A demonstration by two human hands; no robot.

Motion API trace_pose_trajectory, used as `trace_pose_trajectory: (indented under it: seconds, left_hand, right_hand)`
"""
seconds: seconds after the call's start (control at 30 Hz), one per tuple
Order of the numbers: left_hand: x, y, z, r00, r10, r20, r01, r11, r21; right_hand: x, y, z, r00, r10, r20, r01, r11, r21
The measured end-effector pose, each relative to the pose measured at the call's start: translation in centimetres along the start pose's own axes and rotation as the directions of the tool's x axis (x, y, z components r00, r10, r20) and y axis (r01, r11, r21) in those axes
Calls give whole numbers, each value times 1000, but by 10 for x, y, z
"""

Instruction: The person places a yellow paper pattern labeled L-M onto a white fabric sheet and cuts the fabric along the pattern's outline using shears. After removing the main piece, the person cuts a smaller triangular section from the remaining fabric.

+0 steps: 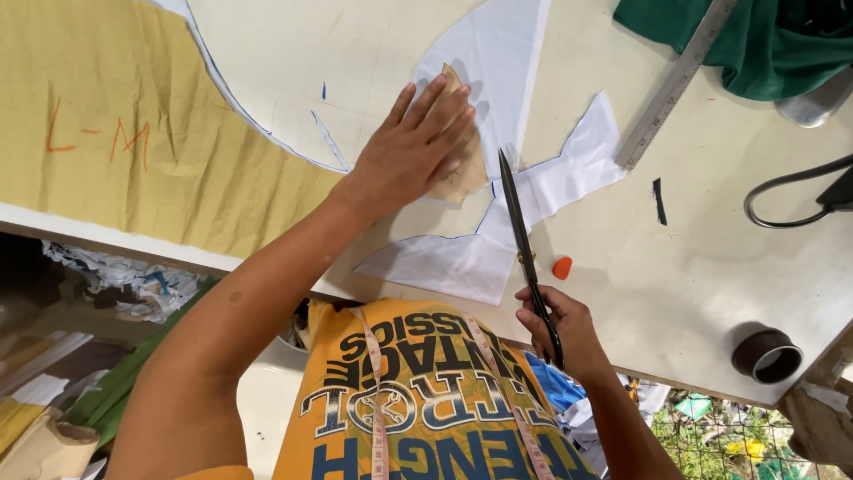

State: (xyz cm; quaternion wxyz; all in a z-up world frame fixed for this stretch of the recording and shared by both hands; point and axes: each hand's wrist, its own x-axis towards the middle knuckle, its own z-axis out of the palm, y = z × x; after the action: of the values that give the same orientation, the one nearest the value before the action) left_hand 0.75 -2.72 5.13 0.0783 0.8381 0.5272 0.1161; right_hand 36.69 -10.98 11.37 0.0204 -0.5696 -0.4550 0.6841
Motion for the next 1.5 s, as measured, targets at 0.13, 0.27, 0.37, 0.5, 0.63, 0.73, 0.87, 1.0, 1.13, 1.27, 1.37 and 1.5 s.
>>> trace_pose_trajectory:
  seconds: [0.13,0.27,0.37,0.5,0.63,0.73,0.87,1.0,1.13,1.27,1.37,1.5]
  left_hand:
    - [-6,10,10,999,-23,49,22,999,34]
    - [-10,10,19,998,-17,61,18,1000,-15]
    - [-10,9,19,998,-24,59,26,999,-31]
    - [-10,10,18,996,-31,81,36,997,-62]
    - [-10,9,18,998,-13,58,15,999,-34]
    - [-10,11,17,999,-28,26,27,999,18]
    - [-9,10,15,998,-43,36,42,999,21]
    - [-10,11,16,996,-56,62,57,998,-6]
    - [-9,11,11,996,-64,63,66,997,-46]
    - [-8,12,10,992,-73,104,82,994,-79]
    - [-7,11,10,992,-76,103,85,992,-89]
    - [-6,11,8,989,-76,126,89,991,-102]
  right_hand:
    - [-1,-3,5,998,58,-7,-58,998,-6]
    - [-2,0,8,996,85,-22,-85,996,-2]
    - [-3,10,7,996,82,-35,-82,997,3]
    - [-8,27,5,996,51,-67,-54,998,-41]
    - [-17,32,7,980,71,-188,-82,995,-53]
    - [-27,28,7,958,101,-268,-106,994,-5]
    - [-30,28,4,990,-40,-132,34,998,-48]
    - [-26,20,7,1000,-28,12,28,999,-40]
    - [-27,26,0,1000,14,26,-12,998,-55]
    - [-28,40,-13,997,55,58,-53,998,-28]
    - [-21,27,-13,996,20,88,-17,1000,-25]
    - [-1,8,0,998,17,53,-11,993,-115]
